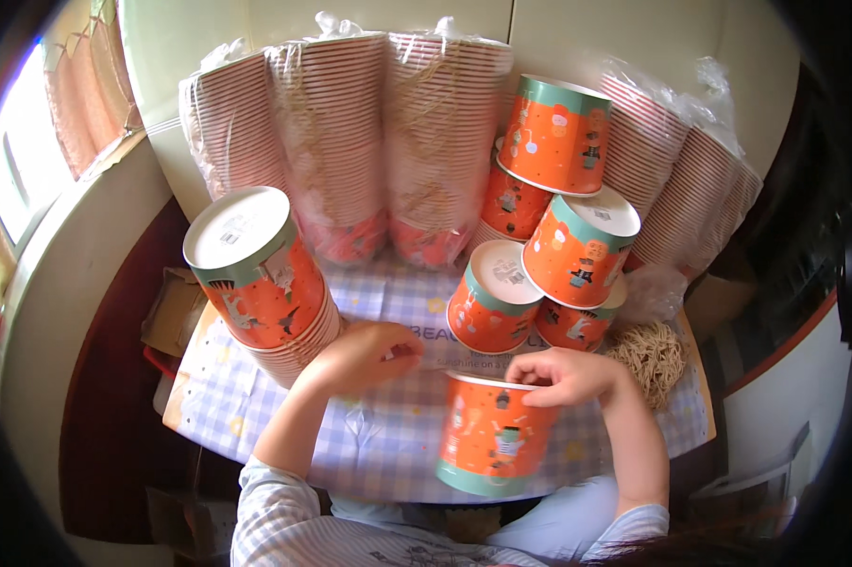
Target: Attaching string handles to decorative paper buckets.
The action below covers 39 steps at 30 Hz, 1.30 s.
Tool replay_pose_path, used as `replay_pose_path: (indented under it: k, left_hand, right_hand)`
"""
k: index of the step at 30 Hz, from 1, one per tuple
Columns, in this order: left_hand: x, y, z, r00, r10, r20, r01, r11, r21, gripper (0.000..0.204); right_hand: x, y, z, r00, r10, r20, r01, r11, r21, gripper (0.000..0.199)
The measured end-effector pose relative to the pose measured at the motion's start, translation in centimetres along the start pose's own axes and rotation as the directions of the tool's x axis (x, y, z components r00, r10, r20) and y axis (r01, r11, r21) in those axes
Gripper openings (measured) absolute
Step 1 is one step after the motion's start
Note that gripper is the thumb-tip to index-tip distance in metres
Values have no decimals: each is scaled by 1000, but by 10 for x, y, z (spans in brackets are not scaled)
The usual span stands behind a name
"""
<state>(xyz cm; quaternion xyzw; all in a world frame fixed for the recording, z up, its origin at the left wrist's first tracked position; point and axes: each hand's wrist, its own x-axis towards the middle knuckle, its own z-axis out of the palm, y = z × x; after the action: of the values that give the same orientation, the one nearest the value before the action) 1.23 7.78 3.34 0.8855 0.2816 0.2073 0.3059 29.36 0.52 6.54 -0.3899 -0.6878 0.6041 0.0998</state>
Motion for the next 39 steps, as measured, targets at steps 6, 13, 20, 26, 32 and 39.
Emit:
replay_pose_path:
  k: [6, 13, 20, 26, 32, 39]
  left_hand:
    - [20, -64, 40, 955, -80, 287, 12, 973, 233, 18]
    - [31, -65, 95, 986, -149, 81, 93, 875, 475, 15]
    - [34, -78, 114, 992, -52, 116, 1, 916, 401, 13]
    - [35, -46, 65, 969, -210, 134, 248, 758, -603, 7]
    - [13, 9, 46, 1000, -3, -24, -23, 159, -987, 25]
    - [5, 26, 81, 981, -27, -191, -161, 430, -888, 31]
  right_hand:
    - [-7, 22, -18, 996, 68, 65, -75, 991, 111, 20]
    - [-9, 21, -18, 998, 38, 58, -44, 994, 99, 20]
    - [-8, 13, -15, 996, 57, 63, -62, 996, 71, 20]
    - [-6, 10, -10, 996, 51, 72, -57, 995, 87, 21]
    - [-3, 3, 0, 999, 45, 10, -45, 999, 19, 23]
    - [-1, -5, 8, 999, 26, -32, -28, 999, -40, 24]
